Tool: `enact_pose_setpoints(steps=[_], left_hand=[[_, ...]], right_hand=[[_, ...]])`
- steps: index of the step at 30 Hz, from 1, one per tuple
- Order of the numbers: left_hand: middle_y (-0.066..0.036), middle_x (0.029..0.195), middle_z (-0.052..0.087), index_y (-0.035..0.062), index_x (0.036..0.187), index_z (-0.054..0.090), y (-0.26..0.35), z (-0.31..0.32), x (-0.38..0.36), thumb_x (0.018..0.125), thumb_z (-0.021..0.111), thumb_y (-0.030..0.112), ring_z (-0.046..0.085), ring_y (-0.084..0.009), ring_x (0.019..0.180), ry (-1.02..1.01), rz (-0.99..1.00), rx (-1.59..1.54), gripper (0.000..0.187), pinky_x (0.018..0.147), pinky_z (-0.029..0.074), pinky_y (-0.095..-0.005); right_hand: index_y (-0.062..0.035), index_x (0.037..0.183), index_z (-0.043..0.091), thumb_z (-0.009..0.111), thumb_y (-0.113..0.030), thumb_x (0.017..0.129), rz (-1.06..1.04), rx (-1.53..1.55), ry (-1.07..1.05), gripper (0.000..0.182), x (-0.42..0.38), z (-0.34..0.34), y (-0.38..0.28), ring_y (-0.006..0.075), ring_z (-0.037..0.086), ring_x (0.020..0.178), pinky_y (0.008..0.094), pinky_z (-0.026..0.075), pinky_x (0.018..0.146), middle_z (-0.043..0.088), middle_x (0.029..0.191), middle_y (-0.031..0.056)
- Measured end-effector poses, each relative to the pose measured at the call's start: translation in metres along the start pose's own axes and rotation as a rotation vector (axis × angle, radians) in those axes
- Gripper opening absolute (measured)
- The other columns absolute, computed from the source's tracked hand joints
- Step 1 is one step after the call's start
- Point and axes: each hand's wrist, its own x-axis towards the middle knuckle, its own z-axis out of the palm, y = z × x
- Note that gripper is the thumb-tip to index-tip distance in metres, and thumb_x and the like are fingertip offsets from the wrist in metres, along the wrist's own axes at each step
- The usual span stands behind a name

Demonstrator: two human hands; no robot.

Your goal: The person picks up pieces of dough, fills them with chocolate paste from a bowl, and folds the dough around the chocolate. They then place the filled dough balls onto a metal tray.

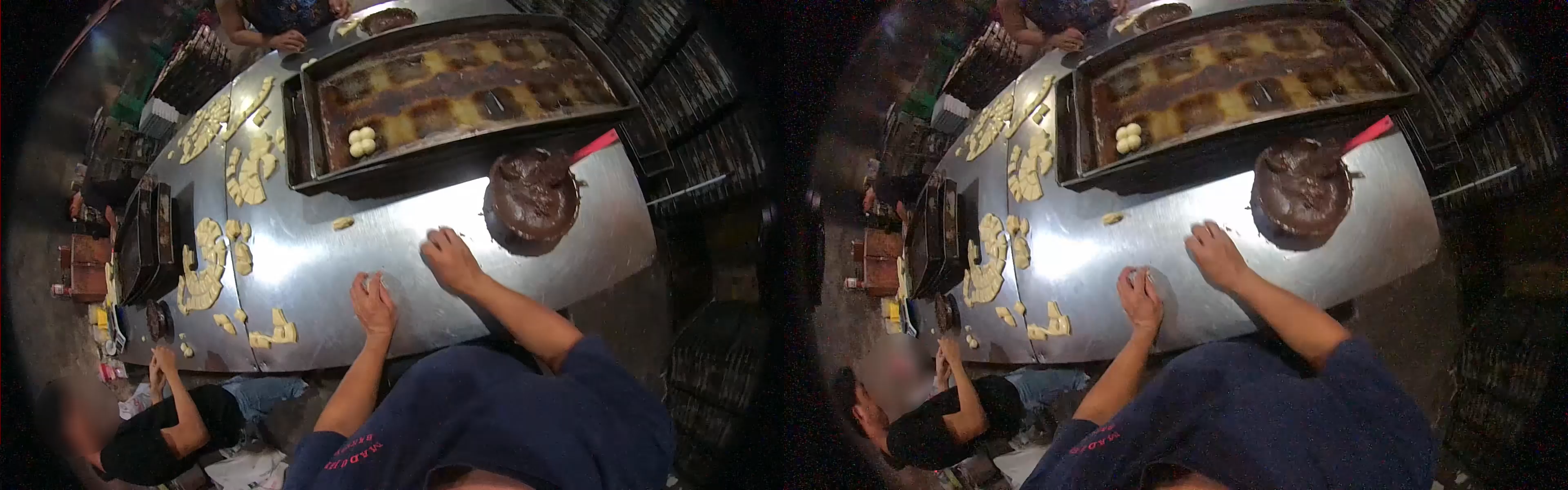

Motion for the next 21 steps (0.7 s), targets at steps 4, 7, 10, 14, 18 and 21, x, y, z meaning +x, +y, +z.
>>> enact_pose_setpoints(steps=[4, 7, 10, 14, 18, 21], left_hand=[[-0.021, 0.119, 0.054, 0.0059, 0.110, 0.066, 0.001, -0.004, 0.004, 0.087, 0.058, 0.004, 0.053, -0.0402, 0.105, -0.026, -0.010, -0.002, 0.024, 0.090, 0.045, -0.0464], [-0.019, 0.119, 0.054, 0.0066, 0.110, 0.065, 0.002, -0.005, 0.004, 0.083, 0.060, 0.003, 0.053, -0.0391, 0.103, -0.077, -0.047, 0.001, 0.028, 0.089, 0.045, -0.0483], [-0.018, 0.117, 0.054, 0.0085, 0.113, 0.065, -0.001, -0.003, 0.001, 0.081, 0.061, 0.003, 0.052, -0.0382, 0.101, -0.085, -0.030, 0.030, 0.032, 0.087, 0.045, -0.0476], [-0.017, 0.115, 0.053, 0.0110, 0.116, 0.065, -0.001, -0.006, 0.002, 0.081, 0.061, 0.003, 0.052, -0.0375, 0.101, -0.127, -0.046, 0.025, 0.036, 0.087, 0.044, -0.0467], [-0.017, 0.114, 0.053, 0.0123, 0.118, 0.065, -0.002, -0.005, -0.001, 0.080, 0.061, 0.002, 0.052, -0.0372, 0.101, -0.140, -0.074, 0.001, 0.039, 0.087, 0.045, -0.0460], [-0.018, 0.113, 0.053, 0.0116, 0.117, 0.065, -0.002, -0.003, 0.000, 0.081, 0.061, 0.002, 0.052, -0.0372, 0.101, -0.120, -0.056, 0.022, 0.038, 0.087, 0.045, -0.0460]], right_hand=[[-0.0119, 0.117, 0.061, 0.070, -0.010, 0.081, 0.216, 0.372, -0.253, 0.037, 0.004, -0.067, 0.009, 0.0300, 0.066, 0.090, 0.0380, 0.057, 0.076, 0.053, 0.120, 0.0168], [-0.0166, 0.124, 0.060, 0.076, -0.004, 0.072, -0.126, 0.111, -0.238, 0.056, 0.105, -0.161, 0.042, 0.0280, 0.063, 0.099, 0.0377, 0.056, 0.082, 0.054, 0.119, 0.0133], [-0.0143, 0.123, 0.059, 0.074, -0.003, 0.074, -0.169, -0.077, -0.344, 0.053, 0.202, -0.215, 0.064, 0.0304, 0.058, 0.106, 0.0398, 0.052, 0.088, 0.057, 0.113, 0.0119], [-0.0114, 0.127, 0.056, 0.069, -0.006, 0.076, -0.275, -0.119, -0.459, 0.052, 0.274, -0.181, 0.108, 0.0351, 0.057, 0.111, 0.0455, 0.048, 0.095, 0.058, 0.115, 0.0144], [-0.0132, 0.132, 0.054, 0.067, -0.007, 0.074, -0.266, -0.037, -0.574, 0.059, 0.267, -0.091, 0.161, 0.0373, 0.056, 0.113, 0.0480, 0.046, 0.099, 0.061, 0.115, 0.0170], [-0.0130, 0.132, 0.055, 0.068, -0.012, 0.076, -0.242, -0.130, -0.619, 0.057, 0.266, -0.099, 0.152, 0.0377, 0.056, 0.113, 0.0475, 0.047, 0.098, 0.062, 0.114, 0.0182]])
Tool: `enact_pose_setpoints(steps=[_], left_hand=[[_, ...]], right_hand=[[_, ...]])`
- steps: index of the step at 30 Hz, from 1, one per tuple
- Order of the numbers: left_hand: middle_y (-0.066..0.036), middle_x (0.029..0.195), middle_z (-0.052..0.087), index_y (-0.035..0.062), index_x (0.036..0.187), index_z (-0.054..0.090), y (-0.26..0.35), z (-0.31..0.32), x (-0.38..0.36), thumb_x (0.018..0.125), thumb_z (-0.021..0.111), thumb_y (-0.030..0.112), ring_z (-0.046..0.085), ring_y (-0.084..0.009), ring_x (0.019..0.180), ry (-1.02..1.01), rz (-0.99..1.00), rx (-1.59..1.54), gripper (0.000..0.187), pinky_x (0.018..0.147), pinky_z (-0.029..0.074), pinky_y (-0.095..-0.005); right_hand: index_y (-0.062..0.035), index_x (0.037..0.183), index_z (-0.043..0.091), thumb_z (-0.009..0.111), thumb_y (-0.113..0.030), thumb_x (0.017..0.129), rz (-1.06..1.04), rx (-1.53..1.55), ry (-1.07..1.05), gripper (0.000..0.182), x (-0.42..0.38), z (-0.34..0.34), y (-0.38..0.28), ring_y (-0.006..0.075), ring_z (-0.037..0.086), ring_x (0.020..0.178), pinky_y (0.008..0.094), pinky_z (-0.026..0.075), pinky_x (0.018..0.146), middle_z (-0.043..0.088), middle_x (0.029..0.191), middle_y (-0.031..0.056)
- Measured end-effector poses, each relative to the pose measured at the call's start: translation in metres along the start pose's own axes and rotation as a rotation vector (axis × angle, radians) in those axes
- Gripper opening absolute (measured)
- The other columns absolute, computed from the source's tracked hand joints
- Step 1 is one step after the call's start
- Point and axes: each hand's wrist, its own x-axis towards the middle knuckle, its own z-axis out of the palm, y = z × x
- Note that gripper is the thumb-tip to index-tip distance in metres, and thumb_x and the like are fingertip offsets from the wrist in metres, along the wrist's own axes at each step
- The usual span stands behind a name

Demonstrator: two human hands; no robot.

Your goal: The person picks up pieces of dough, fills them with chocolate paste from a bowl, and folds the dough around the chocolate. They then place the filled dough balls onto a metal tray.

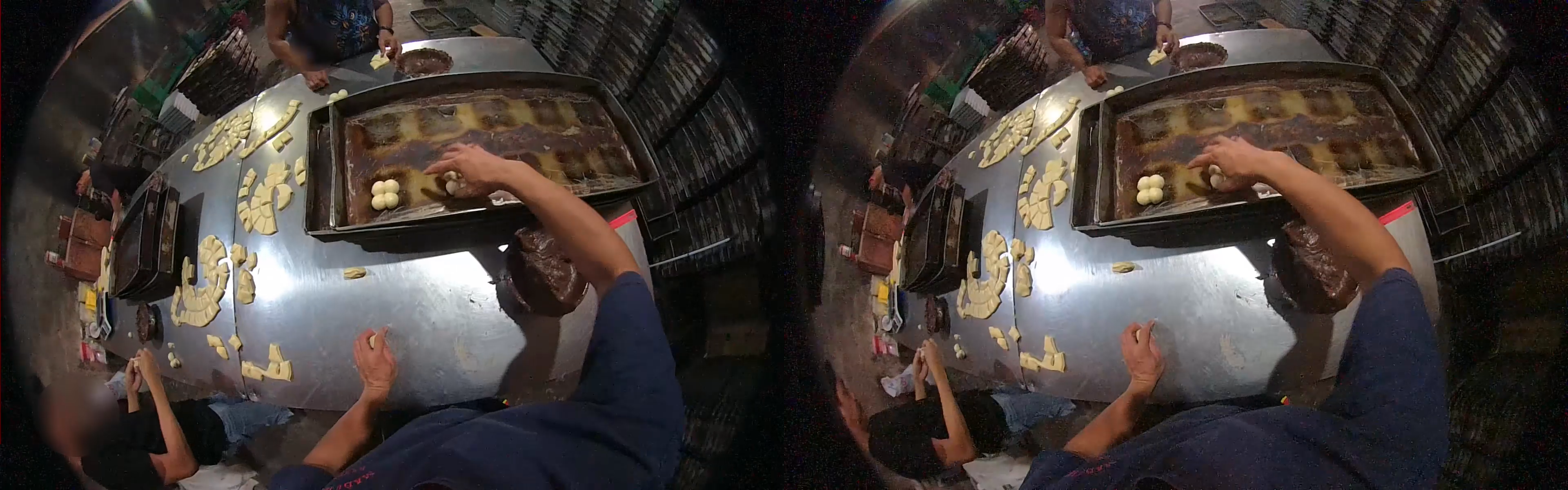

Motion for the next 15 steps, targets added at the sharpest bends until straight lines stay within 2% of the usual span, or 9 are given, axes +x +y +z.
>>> enact_pose_setpoints(steps=[2, 3, 5, 6, 7, 8, 10, 13, 15], left_hand=[[-0.018, 0.112, 0.053, 0.0110, 0.117, 0.065, 0.000, 0.000, -0.003, 0.082, 0.061, 0.002, 0.052, -0.0371, 0.101, 0.004, 0.004, 0.019, 0.037, 0.087, 0.045, -0.0460], [-0.018, 0.112, 0.053, 0.0103, 0.117, 0.064, 0.000, 0.001, -0.003, 0.082, 0.061, 0.003, 0.053, -0.0369, 0.101, 0.033, 0.012, 0.014, 0.036, 0.087, 0.045, -0.0457], [-0.019, 0.112, 0.053, 0.0095, 0.117, 0.064, 0.000, 0.002, 0.000, 0.082, 0.061, 0.003, 0.053, -0.0367, 0.100, 0.073, 0.049, 0.002, 0.035, 0.087, 0.045, -0.0455], [-0.019, 0.111, 0.053, 0.0085, 0.115, 0.064, 0.000, 0.003, 0.000, 0.083, 0.062, 0.003, 0.053, -0.0366, 0.099, 0.088, 0.053, -0.019, 0.033, 0.086, 0.045, -0.0452], [-0.018, 0.110, 0.054, 0.0074, 0.114, 0.065, 0.000, 0.003, 0.000, 0.083, 0.062, 0.004, 0.054, -0.0366, 0.099, 0.107, 0.060, -0.040, 0.031, 0.085, 0.045, -0.0450], [-0.018, 0.110, 0.054, 0.0074, 0.114, 0.065, 0.001, 0.003, 0.001, 0.083, 0.062, 0.004, 0.054, -0.0366, 0.099, 0.131, 0.085, -0.045, 0.031, 0.085, 0.045, -0.0450], [-0.018, 0.107, 0.056, 0.0059, 0.108, 0.066, -0.001, 0.001, 0.001, 0.083, 0.063, 0.004, 0.054, -0.0371, 0.099, 0.129, 0.087, -0.081, 0.026, 0.084, 0.046, -0.0447], [-0.019, 0.109, 0.058, 0.0041, 0.100, 0.067, 0.003, -0.005, 0.002, 0.082, 0.065, 0.005, 0.055, -0.0382, 0.099, 0.207, 0.152, -0.039, 0.018, 0.083, 0.046, -0.0446], [-0.018, 0.103, 0.063, 0.0041, 0.101, 0.068, 0.010, -0.014, -0.013, 0.080, 0.066, 0.004, 0.060, -0.0381, 0.090, 0.134, 0.099, -0.075, 0.021, 0.081, 0.049, -0.0453]], right_hand=[[-0.0161, 0.131, 0.057, 0.072, -0.020, 0.076, -0.163, -0.090, 0.201, 0.057, -0.014, -0.055, -0.032, 0.0359, 0.059, 0.109, 0.0460, 0.047, 0.100, 0.061, 0.114, 0.0197], [-0.0161, 0.131, 0.057, 0.072, -0.020, 0.076, -0.154, -0.095, 0.204, 0.057, -0.023, -0.084, -0.054, 0.0359, 0.059, 0.109, 0.0460, 0.047, 0.100, 0.061, 0.114, 0.0197], [-0.0123, 0.116, 0.064, 0.076, -0.019, 0.075, -0.274, -0.114, 0.434, 0.044, -0.046, -0.133, -0.099, 0.0313, 0.063, 0.098, 0.0431, 0.052, 0.090, 0.064, 0.101, 0.0145], [-0.0123, 0.116, 0.064, 0.076, -0.019, 0.075, -0.267, -0.138, 0.451, 0.044, -0.058, -0.139, -0.115, 0.0313, 0.063, 0.098, 0.0431, 0.052, 0.090, 0.064, 0.101, 0.0145], [-0.0107, 0.110, 0.065, 0.076, -0.015, 0.075, -0.278, 0.028, 0.516, 0.037, -0.073, -0.143, -0.134, 0.0287, 0.064, 0.090, 0.0408, 0.053, 0.083, 0.065, 0.094, 0.0119], [-0.0091, 0.103, 0.066, 0.075, -0.012, 0.075, -0.296, 0.193, 0.580, 0.030, -0.089, -0.145, -0.153, 0.0262, 0.065, 0.083, 0.0384, 0.054, 0.076, 0.065, 0.088, 0.0092], [-0.0080, 0.099, 0.066, 0.074, -0.010, 0.077, -0.352, 0.152, 0.798, 0.023, -0.115, -0.127, -0.181, 0.0242, 0.065, 0.075, 0.0368, 0.052, 0.066, 0.065, 0.083, 0.0086], [-0.0071, 0.093, 0.069, 0.073, -0.010, 0.079, -0.244, 0.228, 0.850, 0.015, -0.143, -0.083, -0.210, 0.0256, 0.065, 0.072, 0.0375, 0.051, 0.063, 0.066, 0.080, 0.0103], [-0.0056, 0.093, 0.070, 0.072, -0.011, 0.080, -0.100, 0.373, 0.813, 0.014, -0.160, -0.044, -0.220, 0.0263, 0.065, 0.072, 0.0379, 0.051, 0.064, 0.066, 0.080, 0.0118]])
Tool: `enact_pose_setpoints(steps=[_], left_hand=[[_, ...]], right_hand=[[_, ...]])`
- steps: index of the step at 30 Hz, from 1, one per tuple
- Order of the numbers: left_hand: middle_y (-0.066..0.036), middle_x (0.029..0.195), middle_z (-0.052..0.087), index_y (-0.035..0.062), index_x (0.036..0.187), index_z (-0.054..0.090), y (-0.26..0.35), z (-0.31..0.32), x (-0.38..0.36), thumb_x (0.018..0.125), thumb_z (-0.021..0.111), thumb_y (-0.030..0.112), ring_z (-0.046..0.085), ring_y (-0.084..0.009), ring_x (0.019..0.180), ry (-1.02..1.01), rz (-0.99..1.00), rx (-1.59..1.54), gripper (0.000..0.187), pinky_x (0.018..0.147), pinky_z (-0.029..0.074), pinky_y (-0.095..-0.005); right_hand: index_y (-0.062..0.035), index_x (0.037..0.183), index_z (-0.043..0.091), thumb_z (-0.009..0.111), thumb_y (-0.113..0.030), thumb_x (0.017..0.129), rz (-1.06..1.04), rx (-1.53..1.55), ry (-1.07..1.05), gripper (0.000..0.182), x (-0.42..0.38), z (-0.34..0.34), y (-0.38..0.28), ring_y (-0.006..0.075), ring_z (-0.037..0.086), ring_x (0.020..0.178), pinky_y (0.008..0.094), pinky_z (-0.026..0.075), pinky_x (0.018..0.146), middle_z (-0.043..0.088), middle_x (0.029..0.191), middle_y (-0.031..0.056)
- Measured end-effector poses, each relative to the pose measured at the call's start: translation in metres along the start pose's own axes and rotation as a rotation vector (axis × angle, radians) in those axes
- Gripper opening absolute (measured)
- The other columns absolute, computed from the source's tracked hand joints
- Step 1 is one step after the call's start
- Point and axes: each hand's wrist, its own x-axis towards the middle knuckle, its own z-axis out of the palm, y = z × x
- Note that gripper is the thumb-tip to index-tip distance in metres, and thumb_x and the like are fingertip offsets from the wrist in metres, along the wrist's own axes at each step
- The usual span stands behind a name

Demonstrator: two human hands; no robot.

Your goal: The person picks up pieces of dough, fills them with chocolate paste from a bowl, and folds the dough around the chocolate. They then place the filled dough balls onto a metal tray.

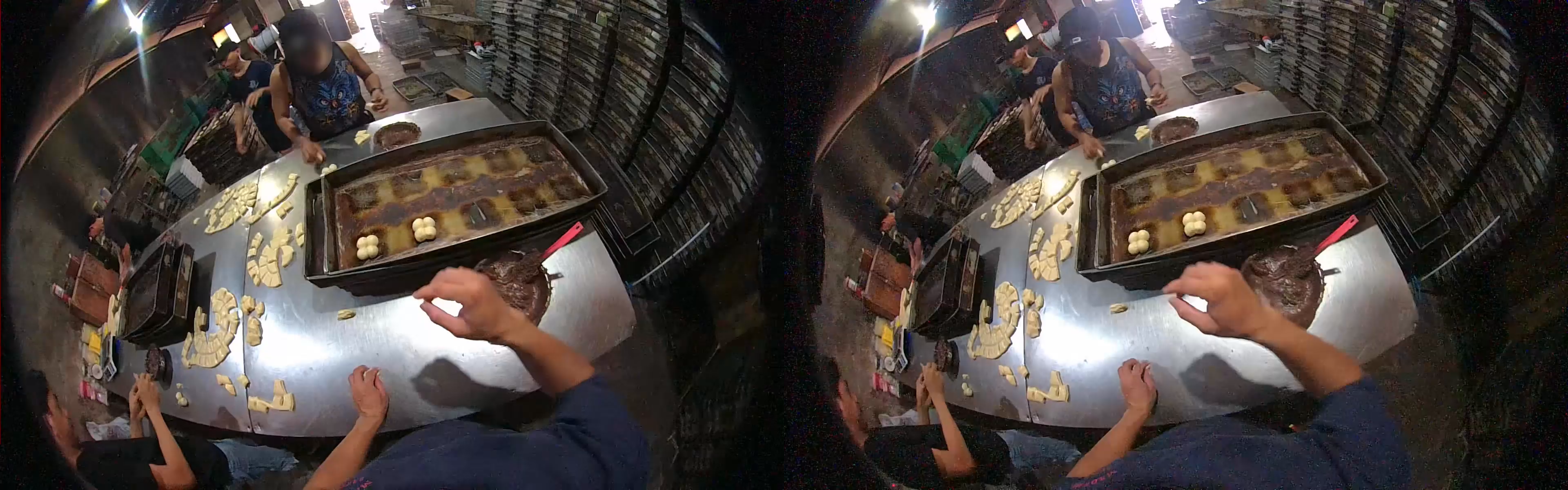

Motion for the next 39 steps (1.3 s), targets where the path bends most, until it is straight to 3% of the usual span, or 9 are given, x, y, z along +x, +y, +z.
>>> enact_pose_setpoints(steps=[5, 11, 13, 15, 19, 21, 25, 31, 39], left_hand=[[-0.007, 0.089, 0.067, 0.0022, 0.106, 0.066, 0.098, -0.029, 0.046, 0.083, 0.070, 0.009, 0.061, -0.0133, 0.081, -0.376, -0.457, -0.762, 0.024, 0.077, 0.049, -0.0283], [-0.004, 0.090, 0.065, -0.0030, 0.094, 0.066, 0.225, -0.075, 0.103, 0.097, 0.062, 0.013, 0.058, -0.0102, 0.085, -0.378, -0.374, -1.303, 0.017, 0.083, 0.047, -0.0246], [-0.002, 0.088, 0.063, -0.0014, 0.086, 0.065, 0.257, -0.093, 0.117, 0.102, 0.056, 0.022, 0.054, -0.0083, 0.083, -0.375, -0.291, -1.240, 0.030, 0.077, 0.044, -0.0227], [0.000, 0.074, 0.057, 0.0022, 0.071, 0.059, 0.255, -0.078, 0.121, 0.104, 0.051, 0.033, 0.048, -0.0074, 0.070, -0.175, -0.286, -1.162, 0.046, 0.065, 0.041, -0.0243], [0.003, 0.052, 0.038, 0.0129, 0.051, 0.039, 0.231, -0.043, 0.121, 0.095, 0.042, 0.068, 0.036, -0.0100, 0.050, -0.250, -0.917, -1.253, 0.071, 0.050, 0.033, -0.0278], [-0.001, 0.068, 0.053, 0.0116, 0.072, 0.054, 0.178, -0.013, 0.099, 0.095, 0.044, 0.067, 0.056, -0.0138, 0.064, -0.677, -0.711, -1.403, 0.061, 0.060, 0.047, -0.0287], [-0.013, 0.102, 0.063, 0.0023, 0.104, 0.057, 0.162, 0.042, 0.089, 0.100, 0.029, 0.063, 0.063, -0.0256, 0.088, -0.884, -1.380, -1.428, 0.067, 0.080, 0.054, -0.0412], [-0.017, 0.110, 0.059, -0.0025, 0.137, 0.040, 0.175, 0.102, 0.105, 0.101, 0.033, 0.059, 0.061, -0.0290, 0.096, -0.744, -1.313, -1.520, 0.072, 0.090, 0.052, -0.0473], [-0.011, 0.100, 0.056, 0.0004, 0.132, 0.045, 0.191, 0.092, 0.112, 0.102, 0.038, 0.053, 0.060, -0.0263, 0.091, -0.600, -1.329, -1.625, 0.061, 0.086, 0.052, -0.0446]], right_hand=[[-0.0039, 0.108, 0.069, 0.067, -0.012, 0.085, 0.600, 0.195, 0.053, 0.025, -0.076, 0.051, -0.008, 0.0247, 0.069, 0.077, 0.0345, 0.054, 0.072, 0.070, 0.088, 0.0128], [-0.0061, 0.059, 0.059, 0.076, -0.015, 0.085, 0.214, -0.047, 0.773, 0.032, -0.046, 0.014, -0.033, 0.0228, 0.050, 0.046, 0.0371, 0.038, 0.047, 0.053, 0.054, 0.0072], [-0.0058, 0.058, 0.058, 0.077, -0.019, 0.085, 0.423, 0.098, 0.857, 0.035, -0.048, -0.001, -0.030, 0.0223, 0.044, 0.043, 0.0345, 0.033, 0.042, 0.051, 0.053, 0.0079], [-0.0049, 0.059, 0.059, 0.073, -0.027, 0.088, 0.095, 0.193, 0.758, 0.040, -0.054, 0.012, -0.013, 0.0222, 0.042, 0.042, 0.0344, 0.034, 0.042, 0.048, 0.052, 0.0099], [0.0029, 0.061, 0.061, 0.062, -0.027, 0.096, 0.367, 0.189, 0.721, 0.046, -0.088, 0.070, -0.033, 0.0103, 0.046, 0.042, 0.0318, 0.036, 0.042, 0.053, 0.048, 0.0030], [0.0012, 0.057, 0.058, 0.066, -0.026, 0.092, 0.801, 0.295, 0.379, 0.046, -0.131, 0.074, -0.030, 0.0112, 0.048, 0.047, 0.0319, 0.039, 0.046, 0.053, 0.052, 0.0123], [0.0035, 0.095, 0.074, 0.069, -0.011, 0.084, 1.138, 0.905, 0.048, 0.019, -0.161, 0.019, 0.017, 0.0100, 0.064, 0.074, 0.0236, 0.049, 0.065, 0.072, 0.084, 0.0074], [-0.0048, 0.095, 0.075, 0.060, -0.008, 0.076, 0.812, -0.555, -0.403, 0.024, -0.138, 0.005, 0.110, 0.0393, 0.068, 0.081, 0.0407, 0.053, 0.072, 0.067, 0.087, 0.0254], [0.0034, 0.091, 0.074, 0.056, -0.005, 0.077, 1.102, 0.301, -0.043, 0.024, -0.116, -0.015, 0.099, 0.0125, 0.062, 0.066, 0.0297, 0.052, 0.060, 0.071, 0.076, 0.0059]])
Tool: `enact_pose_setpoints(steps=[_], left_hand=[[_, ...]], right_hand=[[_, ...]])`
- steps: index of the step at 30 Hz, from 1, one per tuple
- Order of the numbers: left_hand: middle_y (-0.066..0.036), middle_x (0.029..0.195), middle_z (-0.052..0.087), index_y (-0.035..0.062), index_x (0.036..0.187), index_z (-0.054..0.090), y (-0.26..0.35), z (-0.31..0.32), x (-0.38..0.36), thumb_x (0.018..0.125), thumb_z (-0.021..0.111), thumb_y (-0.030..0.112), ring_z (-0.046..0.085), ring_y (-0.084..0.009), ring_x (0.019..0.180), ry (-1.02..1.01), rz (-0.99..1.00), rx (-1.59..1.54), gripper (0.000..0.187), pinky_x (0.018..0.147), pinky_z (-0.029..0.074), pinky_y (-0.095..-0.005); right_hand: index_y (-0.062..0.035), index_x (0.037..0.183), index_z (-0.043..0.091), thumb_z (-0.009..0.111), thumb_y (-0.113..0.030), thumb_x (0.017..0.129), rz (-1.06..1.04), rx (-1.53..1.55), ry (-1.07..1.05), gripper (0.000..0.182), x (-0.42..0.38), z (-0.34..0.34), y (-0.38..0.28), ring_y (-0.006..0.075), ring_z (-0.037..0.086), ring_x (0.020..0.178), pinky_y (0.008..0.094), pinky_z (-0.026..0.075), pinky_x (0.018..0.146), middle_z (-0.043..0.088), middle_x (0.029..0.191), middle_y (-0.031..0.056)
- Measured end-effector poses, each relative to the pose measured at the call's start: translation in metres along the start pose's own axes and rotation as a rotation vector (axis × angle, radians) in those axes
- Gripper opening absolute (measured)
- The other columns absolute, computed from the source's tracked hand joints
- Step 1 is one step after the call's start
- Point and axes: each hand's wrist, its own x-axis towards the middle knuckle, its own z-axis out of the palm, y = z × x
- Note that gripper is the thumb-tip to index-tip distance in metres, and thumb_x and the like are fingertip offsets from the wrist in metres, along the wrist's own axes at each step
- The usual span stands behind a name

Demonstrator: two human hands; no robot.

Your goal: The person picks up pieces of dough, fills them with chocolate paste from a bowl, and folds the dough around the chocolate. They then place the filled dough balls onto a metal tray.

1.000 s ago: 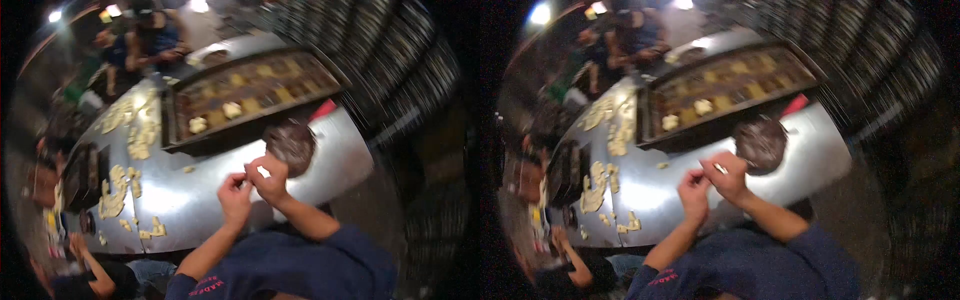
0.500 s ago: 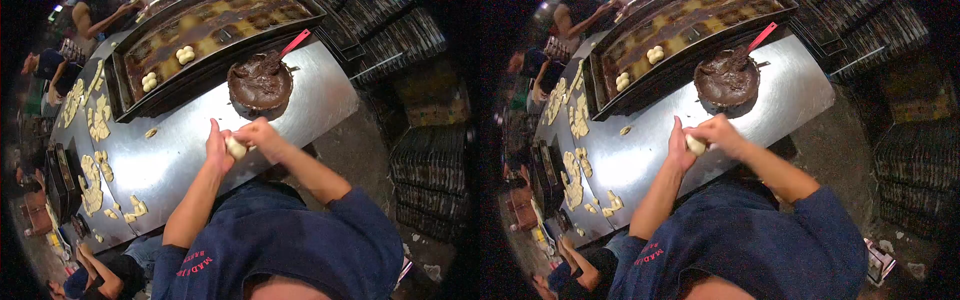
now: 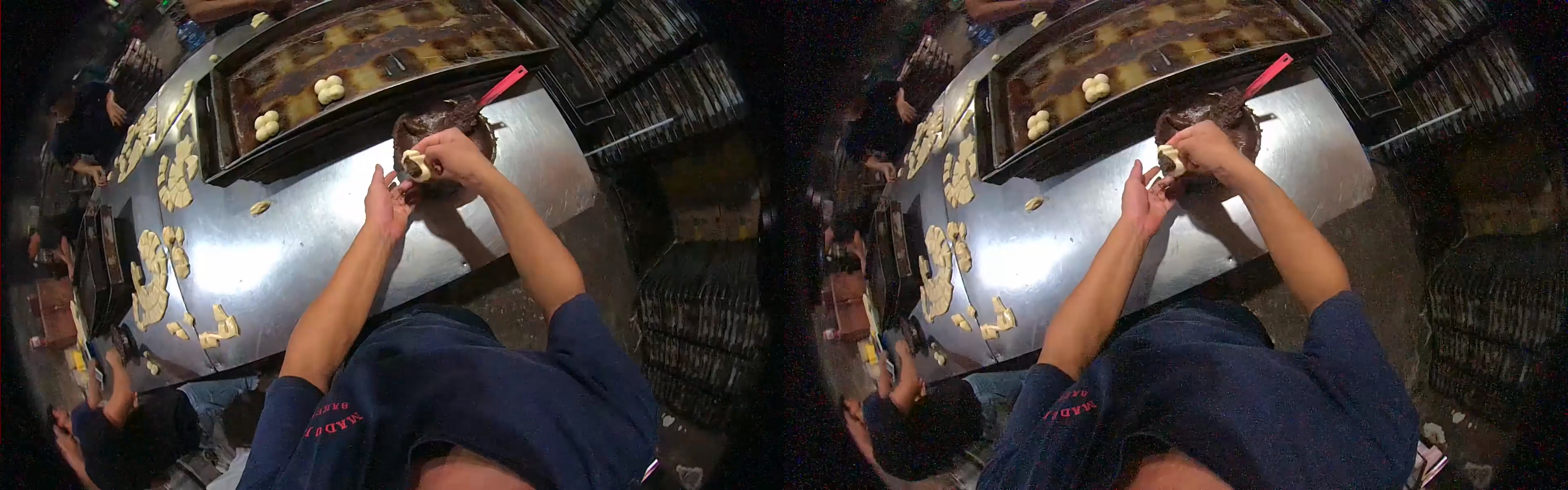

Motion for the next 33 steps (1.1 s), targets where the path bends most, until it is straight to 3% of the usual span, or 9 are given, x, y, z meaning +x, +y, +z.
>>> enact_pose_setpoints(steps=[2, 4, 7, 10, 12, 16, 20, 27, 33], left_hand=[[-0.013, 0.102, 0.060, 0.0007, 0.125, 0.051, 0.012, 0.009, -0.022, 0.103, 0.036, 0.053, 0.062, -0.0261, 0.091, 0.009, 0.145, 0.408, 0.059, 0.085, 0.053, -0.0412], [-0.015, 0.110, 0.063, 0.0002, 0.125, 0.053, 0.036, 0.009, -0.052, 0.102, 0.036, 0.055, 0.066, -0.0277, 0.095, -0.274, 0.098, 0.297, 0.062, 0.086, 0.056, -0.0426], [-0.020, 0.111, 0.062, -0.0083, 0.114, 0.056, 0.056, 0.012, -0.088, 0.105, 0.042, 0.036, 0.067, -0.0301, 0.099, -0.165, 0.223, 0.387, 0.048, 0.087, 0.058, -0.0423], [-0.020, 0.109, 0.063, -0.0089, 0.111, 0.058, 0.060, 0.014, -0.102, 0.104, 0.047, 0.025, 0.067, -0.0281, 0.099, -0.087, 0.229, 0.176, 0.036, 0.088, 0.059, -0.0377], [-0.017, 0.104, 0.065, -0.0091, 0.112, 0.057, 0.064, 0.021, -0.114, 0.101, 0.053, 0.018, 0.067, -0.0265, 0.099, -0.081, 0.236, 0.104, 0.029, 0.086, 0.060, -0.0348], [-0.014, 0.099, 0.066, -0.0056, 0.112, 0.060, 0.076, 0.029, -0.146, 0.098, 0.056, 0.011, 0.067, -0.0198, 0.085, -0.081, 0.446, 0.199, 0.022, 0.074, 0.059, -0.0291], [-0.008, 0.096, 0.068, -0.0042, 0.112, 0.063, 0.066, 0.030, -0.160, 0.096, 0.061, 0.007, 0.065, -0.0137, 0.078, -0.021, 0.626, 0.288, 0.020, 0.065, 0.053, -0.0241], [-0.008, 0.097, 0.070, -0.0028, 0.114, 0.066, 0.085, 0.022, -0.183, 0.097, 0.060, 0.010, 0.066, -0.0120, 0.083, -0.198, 0.491, 0.239, 0.023, 0.077, 0.052, -0.0243], [-0.008, 0.103, 0.069, -0.0033, 0.122, 0.063, 0.089, 0.013, -0.188, 0.100, 0.053, 0.013, 0.066, -0.0146, 0.089, -0.188, 0.487, 0.372, 0.028, 0.081, 0.053, -0.0272]], right_hand=[[0.0044, 0.100, 0.072, 0.056, -0.004, 0.082, 0.134, 0.466, -0.164, 0.026, -0.009, -0.002, -0.011, 0.0119, 0.063, 0.069, 0.0258, 0.051, 0.061, 0.071, 0.083, 0.0056], [0.0059, 0.107, 0.068, 0.062, -0.010, 0.091, 0.182, 0.814, -0.340, 0.023, -0.027, 0.004, -0.028, 0.0077, 0.061, 0.075, 0.0214, 0.049, 0.064, 0.068, 0.090, 0.0049], [0.0004, 0.097, 0.072, 0.067, -0.015, 0.091, -0.030, 0.236, -0.253, 0.017, -0.035, 0.017, -0.034, 0.0096, 0.061, 0.077, 0.0256, 0.048, 0.066, 0.068, 0.091, 0.0044], [-0.0031, 0.087, 0.073, 0.074, -0.011, 0.081, -0.822, -0.619, 0.505, 0.011, -0.036, 0.030, -0.046, 0.0237, 0.060, 0.079, 0.0349, 0.048, 0.069, 0.061, 0.082, 0.0090], [-0.0056, 0.075, 0.072, 0.074, -0.013, 0.075, -0.874, -0.359, 0.453, 0.007, -0.049, 0.050, -0.059, 0.0298, 0.055, 0.074, 0.0421, 0.045, 0.066, 0.057, 0.079, 0.0095], [-0.0016, 0.099, 0.068, 0.076, -0.014, 0.076, -0.987, -0.331, 0.406, 0.027, -0.089, 0.063, -0.091, 0.0294, 0.061, 0.085, 0.0403, 0.050, 0.074, 0.061, 0.092, 0.0114], [-0.0015, 0.092, 0.067, 0.079, -0.008, 0.074, -0.818, -0.190, 0.270, 0.023, -0.079, 0.061, -0.103, 0.0248, 0.062, 0.073, 0.0343, 0.050, 0.065, 0.062, 0.080, 0.0103], [-0.0025, 0.091, 0.065, 0.071, 0.002, 0.072, -1.194, -0.220, 0.358, 0.021, -0.094, 0.076, -0.119, 0.0266, 0.061, 0.073, 0.0334, 0.051, 0.066, 0.062, 0.084, 0.0088], [-0.0032, 0.090, 0.065, 0.073, 0.001, 0.071, -0.948, -0.193, 0.327, 0.021, -0.090, 0.083, -0.118, 0.0238, 0.061, 0.071, 0.0339, 0.050, 0.061, 0.060, 0.080, 0.0083]])
